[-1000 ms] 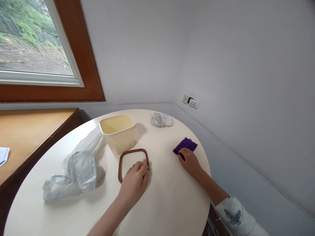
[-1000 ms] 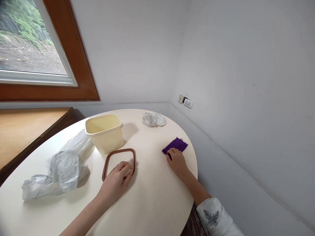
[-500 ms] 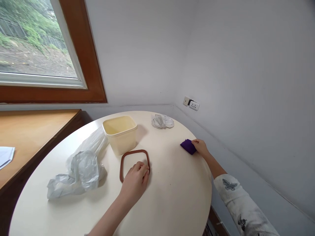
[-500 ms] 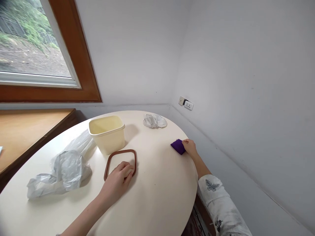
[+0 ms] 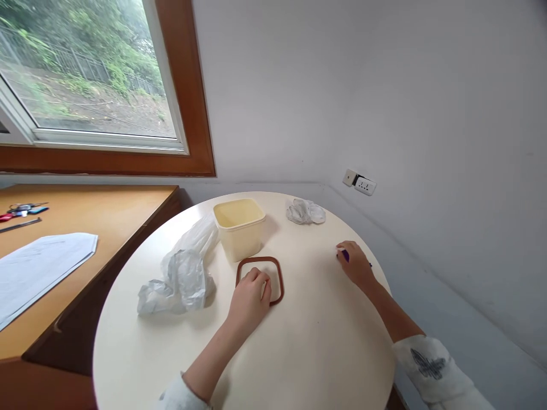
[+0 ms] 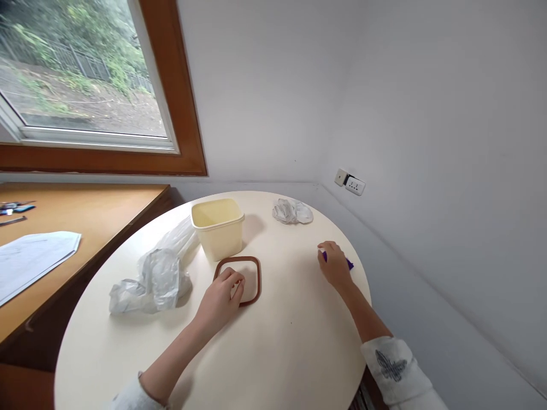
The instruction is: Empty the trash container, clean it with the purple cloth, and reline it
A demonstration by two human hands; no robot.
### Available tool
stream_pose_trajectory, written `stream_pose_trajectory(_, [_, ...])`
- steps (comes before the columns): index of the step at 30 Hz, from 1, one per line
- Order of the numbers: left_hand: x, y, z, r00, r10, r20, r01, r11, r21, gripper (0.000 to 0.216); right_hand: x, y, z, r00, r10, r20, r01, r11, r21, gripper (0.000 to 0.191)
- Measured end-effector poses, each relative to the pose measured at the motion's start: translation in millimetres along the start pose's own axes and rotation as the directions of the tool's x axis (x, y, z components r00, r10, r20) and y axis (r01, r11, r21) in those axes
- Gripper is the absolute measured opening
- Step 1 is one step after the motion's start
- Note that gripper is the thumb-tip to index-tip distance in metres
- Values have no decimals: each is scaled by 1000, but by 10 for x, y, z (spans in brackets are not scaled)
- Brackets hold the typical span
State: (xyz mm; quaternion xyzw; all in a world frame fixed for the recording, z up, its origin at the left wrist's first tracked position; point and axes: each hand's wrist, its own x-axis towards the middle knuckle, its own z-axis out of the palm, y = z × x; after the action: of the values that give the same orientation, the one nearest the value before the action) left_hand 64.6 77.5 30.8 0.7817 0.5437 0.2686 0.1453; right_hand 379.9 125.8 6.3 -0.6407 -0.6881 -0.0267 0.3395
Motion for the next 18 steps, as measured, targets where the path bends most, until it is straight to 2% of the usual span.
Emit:
stream_pose_trajectory(3, [-3,-8,-7,1000,-1,-13,1,1000,-11,24,-133,-498,60,979,-179,97,165,977,138,22])
stream_pose_trajectory(5, [-2,-7,-15,1000,7,-22,-8,1000,-10,23,-250,-825,119,925,-305,228,255,941,223,27])
stream_pose_trajectory(7, [2,-10,-20,999,19,-33,-20,1000,-10,22,-362,-1077,209,853,-404,331,321,905,279,44])
stream_pose_trajectory(8, [6,-14,-21,999,21,-38,-22,1000,-11,22,-409,-1164,262,825,-439,357,345,890,297,46])
stream_pose_trajectory(9, [10,-20,-20,999,21,-45,-21,1000,-12,22,-449,-1224,315,811,-453,370,356,884,302,40])
stream_pose_trajectory(12, [20,-37,-18,998,15,-57,-15,1000,-5,23,-526,-1261,417,818,-439,372,350,892,285,9])
stream_pose_trajectory(16, [20,-28,-32,998,32,-63,-31,999,5,23,-572,-1065,305,843,-437,313,364,892,267,18])
stream_pose_trajectory(18, [14,-11,-38,997,51,-55,-50,999,3,23,-597,-879,171,886,-381,265,338,921,196,18])
